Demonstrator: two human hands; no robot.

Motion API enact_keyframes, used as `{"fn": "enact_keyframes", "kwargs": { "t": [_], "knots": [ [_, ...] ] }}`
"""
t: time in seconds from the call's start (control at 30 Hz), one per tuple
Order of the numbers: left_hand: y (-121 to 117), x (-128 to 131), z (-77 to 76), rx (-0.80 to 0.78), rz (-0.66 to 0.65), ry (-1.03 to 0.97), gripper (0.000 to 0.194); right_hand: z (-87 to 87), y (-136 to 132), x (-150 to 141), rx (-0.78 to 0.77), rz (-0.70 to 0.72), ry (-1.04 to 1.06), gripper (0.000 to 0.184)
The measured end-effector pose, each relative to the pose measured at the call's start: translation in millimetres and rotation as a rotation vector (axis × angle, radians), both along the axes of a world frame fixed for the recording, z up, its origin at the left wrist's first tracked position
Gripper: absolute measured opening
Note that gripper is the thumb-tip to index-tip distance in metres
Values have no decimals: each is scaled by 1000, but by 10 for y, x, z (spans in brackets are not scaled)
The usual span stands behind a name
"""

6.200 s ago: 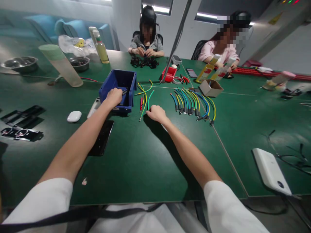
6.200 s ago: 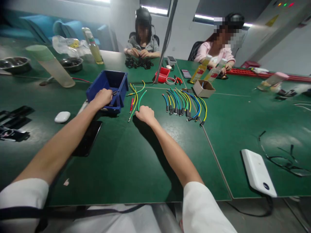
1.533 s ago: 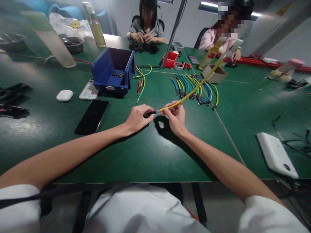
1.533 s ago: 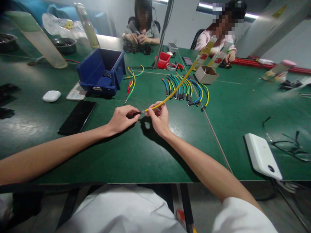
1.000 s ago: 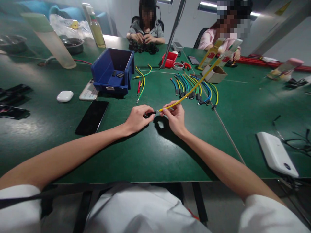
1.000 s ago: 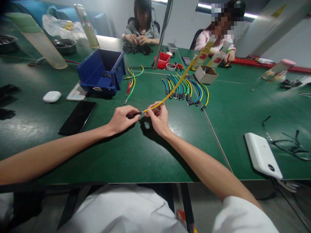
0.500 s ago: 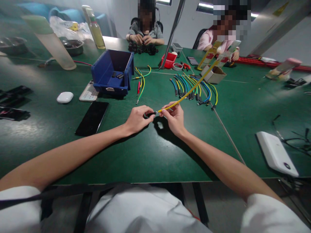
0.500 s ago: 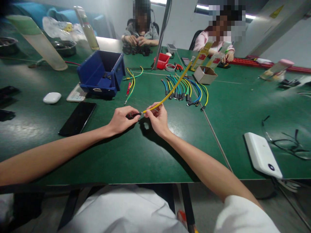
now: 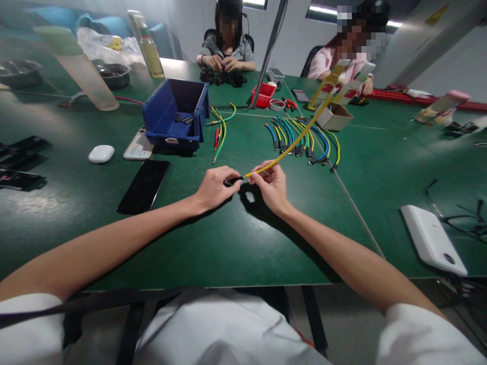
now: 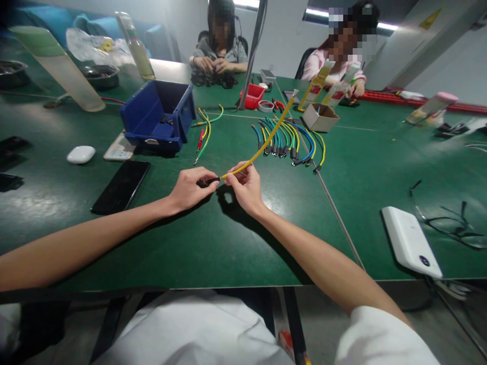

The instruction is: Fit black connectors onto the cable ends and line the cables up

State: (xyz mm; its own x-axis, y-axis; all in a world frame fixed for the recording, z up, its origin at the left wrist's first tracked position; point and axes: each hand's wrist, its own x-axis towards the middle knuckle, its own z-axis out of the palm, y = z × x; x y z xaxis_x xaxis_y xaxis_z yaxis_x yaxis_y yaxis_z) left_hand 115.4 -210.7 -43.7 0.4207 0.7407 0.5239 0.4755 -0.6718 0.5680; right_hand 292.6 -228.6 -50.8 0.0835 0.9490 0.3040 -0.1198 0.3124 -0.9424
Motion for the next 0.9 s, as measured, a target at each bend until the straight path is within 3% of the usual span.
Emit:
{"fn": "enact_keyframes", "kwargs": {
  "t": [0.9],
  "knots": [
    [-2,-2,3,-15,-17,-11,8,4,-8,-9,-10,9,-23,32]
  ]
}}
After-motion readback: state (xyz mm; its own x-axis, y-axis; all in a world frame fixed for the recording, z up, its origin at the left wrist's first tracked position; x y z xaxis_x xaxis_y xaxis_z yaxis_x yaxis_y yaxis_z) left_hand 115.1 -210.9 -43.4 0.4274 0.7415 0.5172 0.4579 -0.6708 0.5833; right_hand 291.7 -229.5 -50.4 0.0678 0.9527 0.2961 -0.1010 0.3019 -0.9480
